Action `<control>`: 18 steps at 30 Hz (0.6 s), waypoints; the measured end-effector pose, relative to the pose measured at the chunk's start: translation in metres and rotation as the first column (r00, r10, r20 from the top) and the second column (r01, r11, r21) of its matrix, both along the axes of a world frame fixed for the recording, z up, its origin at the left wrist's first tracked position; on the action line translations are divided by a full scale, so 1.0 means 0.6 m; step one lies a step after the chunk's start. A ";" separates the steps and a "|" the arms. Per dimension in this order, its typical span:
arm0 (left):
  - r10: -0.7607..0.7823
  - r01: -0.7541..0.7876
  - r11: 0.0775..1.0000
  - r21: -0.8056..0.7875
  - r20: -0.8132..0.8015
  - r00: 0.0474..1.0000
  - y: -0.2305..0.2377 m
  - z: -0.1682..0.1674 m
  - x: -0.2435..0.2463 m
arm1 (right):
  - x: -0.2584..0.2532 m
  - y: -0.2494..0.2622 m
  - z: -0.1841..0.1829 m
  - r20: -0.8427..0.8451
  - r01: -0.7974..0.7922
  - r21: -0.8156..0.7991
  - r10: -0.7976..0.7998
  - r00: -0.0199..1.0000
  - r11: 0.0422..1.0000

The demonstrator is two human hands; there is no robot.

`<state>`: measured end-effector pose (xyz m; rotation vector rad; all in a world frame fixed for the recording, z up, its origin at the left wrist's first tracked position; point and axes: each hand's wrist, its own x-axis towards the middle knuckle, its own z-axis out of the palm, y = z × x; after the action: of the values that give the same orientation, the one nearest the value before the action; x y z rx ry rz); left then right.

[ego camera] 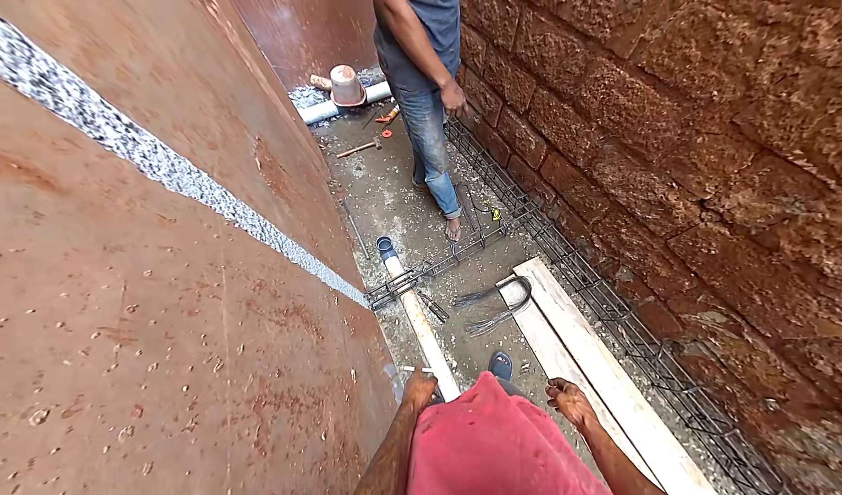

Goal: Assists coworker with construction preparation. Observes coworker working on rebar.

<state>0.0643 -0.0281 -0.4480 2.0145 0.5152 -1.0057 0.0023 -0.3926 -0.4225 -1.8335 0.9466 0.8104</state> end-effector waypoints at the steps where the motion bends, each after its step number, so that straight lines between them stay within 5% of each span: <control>1: 0.015 -0.015 1.000 -0.002 -0.003 1.000 0.004 0.002 0.003 | -0.001 0.001 0.000 0.002 -0.001 0.001 0.001 1.000 1.000; 11: -0.150 0.152 0.988 0.027 -0.054 0.987 -0.018 -0.012 -0.039 | -0.037 0.003 -0.011 -0.012 0.008 0.000 -0.008 1.000 1.000; 18: -0.098 0.098 0.995 0.008 -0.029 0.995 -0.020 -0.001 -0.027 | -0.055 -0.001 -0.014 -0.023 0.031 -0.003 -0.031 0.999 1.000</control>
<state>0.0484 -0.0403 -0.4483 2.0532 0.4404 -1.0938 -0.0309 -0.3931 -0.4310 -1.8114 0.9884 0.8131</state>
